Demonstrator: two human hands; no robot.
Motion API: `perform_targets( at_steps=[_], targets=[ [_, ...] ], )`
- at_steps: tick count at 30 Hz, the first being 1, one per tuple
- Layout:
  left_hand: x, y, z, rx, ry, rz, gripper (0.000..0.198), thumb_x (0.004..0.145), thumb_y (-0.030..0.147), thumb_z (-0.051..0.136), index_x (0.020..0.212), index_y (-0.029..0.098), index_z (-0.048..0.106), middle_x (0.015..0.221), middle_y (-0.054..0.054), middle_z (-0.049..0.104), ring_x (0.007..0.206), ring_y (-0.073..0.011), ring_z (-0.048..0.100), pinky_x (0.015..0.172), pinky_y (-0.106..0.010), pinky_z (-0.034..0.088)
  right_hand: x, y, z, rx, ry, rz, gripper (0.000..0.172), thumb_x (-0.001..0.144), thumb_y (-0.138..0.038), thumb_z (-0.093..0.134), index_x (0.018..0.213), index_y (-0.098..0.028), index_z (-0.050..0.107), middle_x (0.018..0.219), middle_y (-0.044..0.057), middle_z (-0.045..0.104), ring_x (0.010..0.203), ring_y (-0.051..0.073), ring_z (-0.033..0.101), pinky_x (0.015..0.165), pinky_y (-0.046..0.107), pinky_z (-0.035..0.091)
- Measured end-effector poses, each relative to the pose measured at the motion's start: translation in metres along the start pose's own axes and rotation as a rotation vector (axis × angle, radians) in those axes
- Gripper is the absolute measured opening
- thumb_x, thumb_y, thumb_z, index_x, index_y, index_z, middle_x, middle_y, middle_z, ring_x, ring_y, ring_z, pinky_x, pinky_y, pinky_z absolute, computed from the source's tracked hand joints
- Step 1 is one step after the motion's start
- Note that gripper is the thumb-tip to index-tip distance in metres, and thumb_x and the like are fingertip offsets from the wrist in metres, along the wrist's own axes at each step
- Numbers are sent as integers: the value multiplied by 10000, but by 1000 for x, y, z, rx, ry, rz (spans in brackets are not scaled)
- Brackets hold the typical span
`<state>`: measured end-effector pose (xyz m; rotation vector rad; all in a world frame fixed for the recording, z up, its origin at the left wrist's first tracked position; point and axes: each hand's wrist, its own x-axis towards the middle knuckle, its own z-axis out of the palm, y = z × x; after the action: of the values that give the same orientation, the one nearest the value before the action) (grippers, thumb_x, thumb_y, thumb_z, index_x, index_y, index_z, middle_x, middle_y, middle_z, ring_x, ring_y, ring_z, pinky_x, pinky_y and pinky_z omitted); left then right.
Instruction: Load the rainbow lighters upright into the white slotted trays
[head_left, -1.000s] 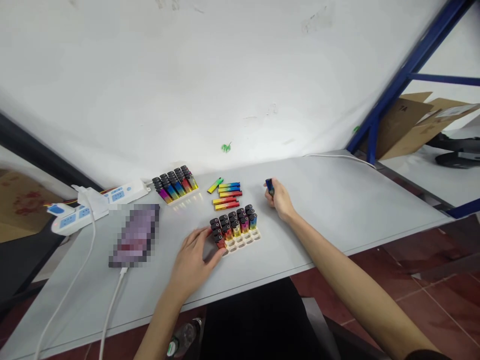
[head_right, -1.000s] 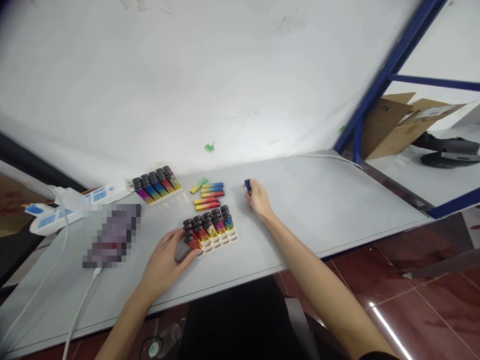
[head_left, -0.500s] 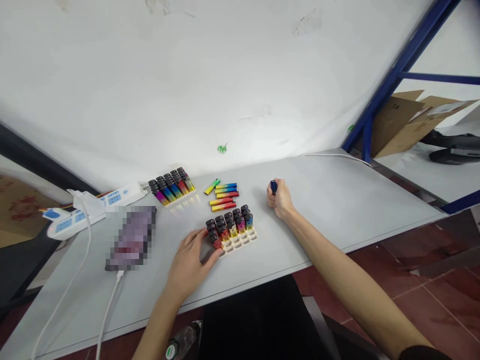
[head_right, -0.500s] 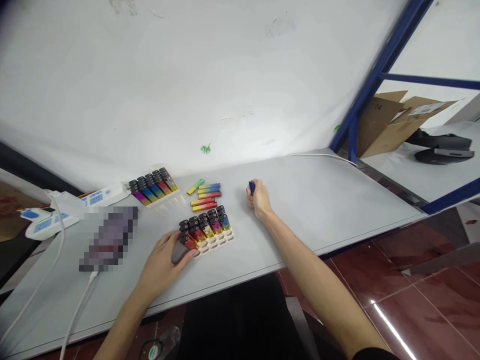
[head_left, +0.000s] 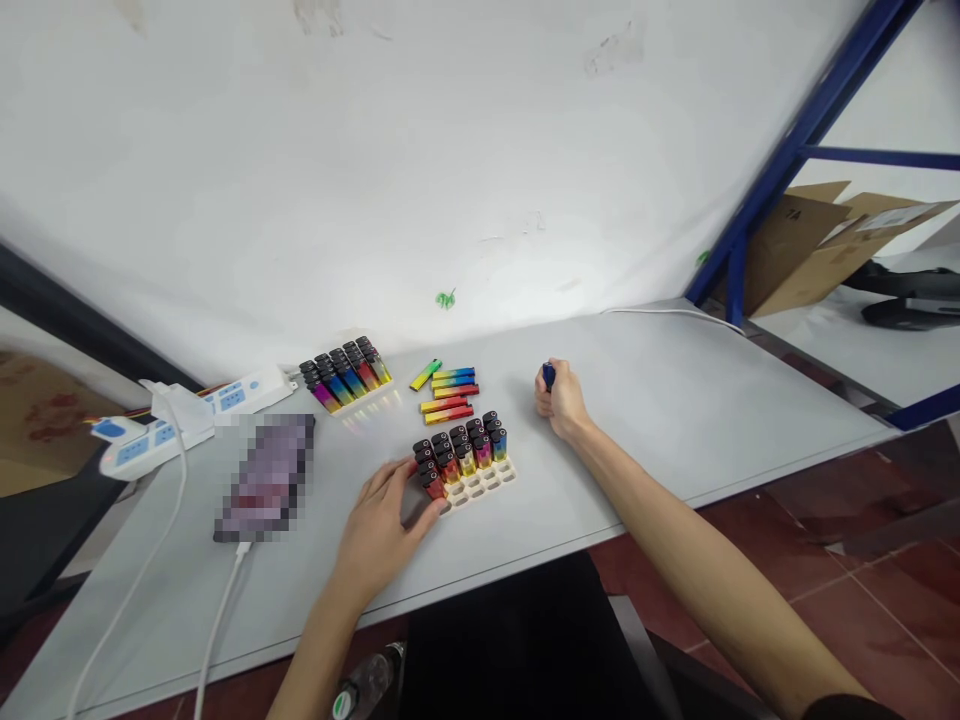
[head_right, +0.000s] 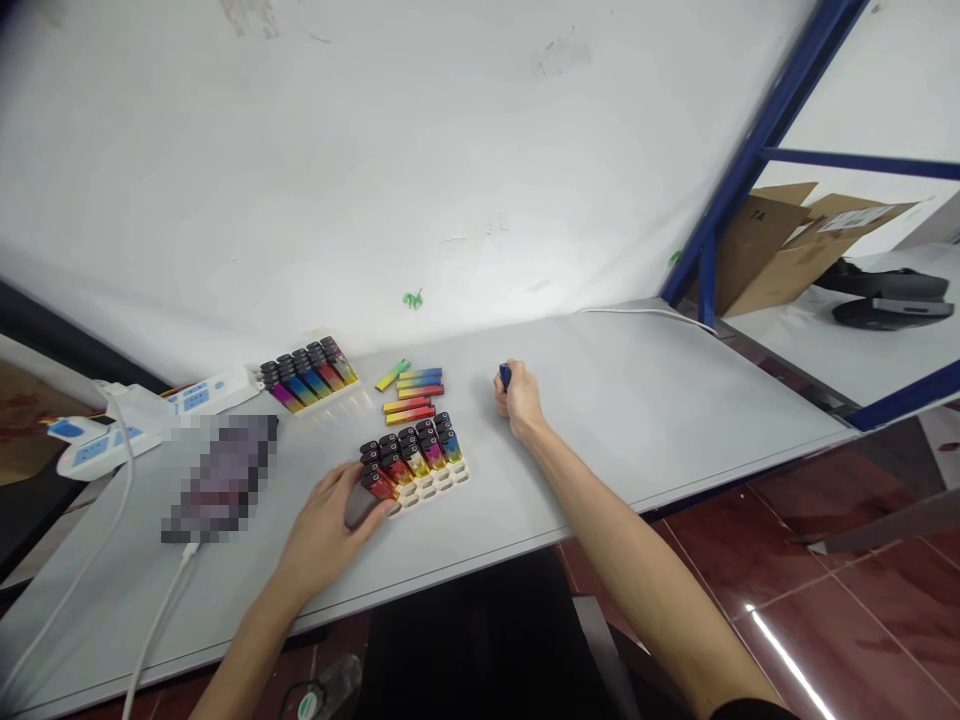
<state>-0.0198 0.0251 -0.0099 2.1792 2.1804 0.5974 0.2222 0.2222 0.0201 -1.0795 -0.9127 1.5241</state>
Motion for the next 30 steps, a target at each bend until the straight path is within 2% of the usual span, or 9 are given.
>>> perform_targets(
  at_steps=[7, 11, 14, 17, 22, 26, 30],
  targets=[
    [0, 1, -1, 0, -15, -20, 566, 908, 570, 515, 1308, 169, 503, 1301, -135, 613, 1269, -323, 539, 1045, -485, 473, 0, 4, 0, 0, -11, -11, 521, 916, -591, 375, 555, -216, 390, 428, -81, 214, 367, 65, 140, 381, 223, 100],
    [0, 1, -1, -4, -14, -22, 560, 910, 563, 515, 1306, 168, 504, 1292, -136, 616, 1255, -322, 547, 1032, -486, 480, 2, 9, -1, -39, -75, -65, 562, 908, -659, 359, 630, -194, 510, 467, -59, 313, 381, 72, 221, 390, 223, 161],
    [1, 3, -2, -11, -18, -21, 558, 906, 560, 522, 1300, 164, 515, 1275, -137, 623, 1235, -319, 558, 1024, -483, 483, 1, 12, -2, -105, -82, -153, 530, 888, -661, 430, 757, -178, 606, 577, -26, 444, 439, 81, 338, 415, 224, 241],
    [2, 4, -4, -25, -23, -25, 560, 899, 559, 535, 1295, 164, 522, 1270, -135, 625, 1226, -316, 564, 1027, -478, 477, 1, 14, -1, -174, -100, -226, 468, 829, -646, 564, 849, -184, 636, 712, -4, 536, 562, 103, 464, 493, 228, 360],
    [2, 5, -6, -40, -38, -31, 537, 906, 550, 526, 1289, 174, 516, 1251, -126, 627, 1212, -306, 569, 1016, -465, 481, -4, 14, 1, -431, -103, -379, 366, 775, -547, 681, 823, -186, 646, 777, 5, 610, 678, 134, 509, 611, 256, 416],
    [2, 3, -4, -43, -26, -27, 543, 906, 553, 526, 1301, 181, 513, 1255, -126, 620, 1208, -304, 570, 1019, -465, 479, -26, 6, -5, -479, -57, -467, 315, 819, -487, 662, 874, -177, 665, 828, 18, 643, 712, 141, 540, 682, 282, 445],
    [3, 4, -4, -43, -17, -13, 549, 907, 549, 526, 1312, 179, 516, 1259, -131, 622, 1210, -311, 567, 1024, -479, 473, -71, -8, -12, -429, 14, -558, 285, 852, -461, 664, 939, -190, 662, 859, 24, 661, 748, 156, 604, 720, 307, 489]
  ],
)
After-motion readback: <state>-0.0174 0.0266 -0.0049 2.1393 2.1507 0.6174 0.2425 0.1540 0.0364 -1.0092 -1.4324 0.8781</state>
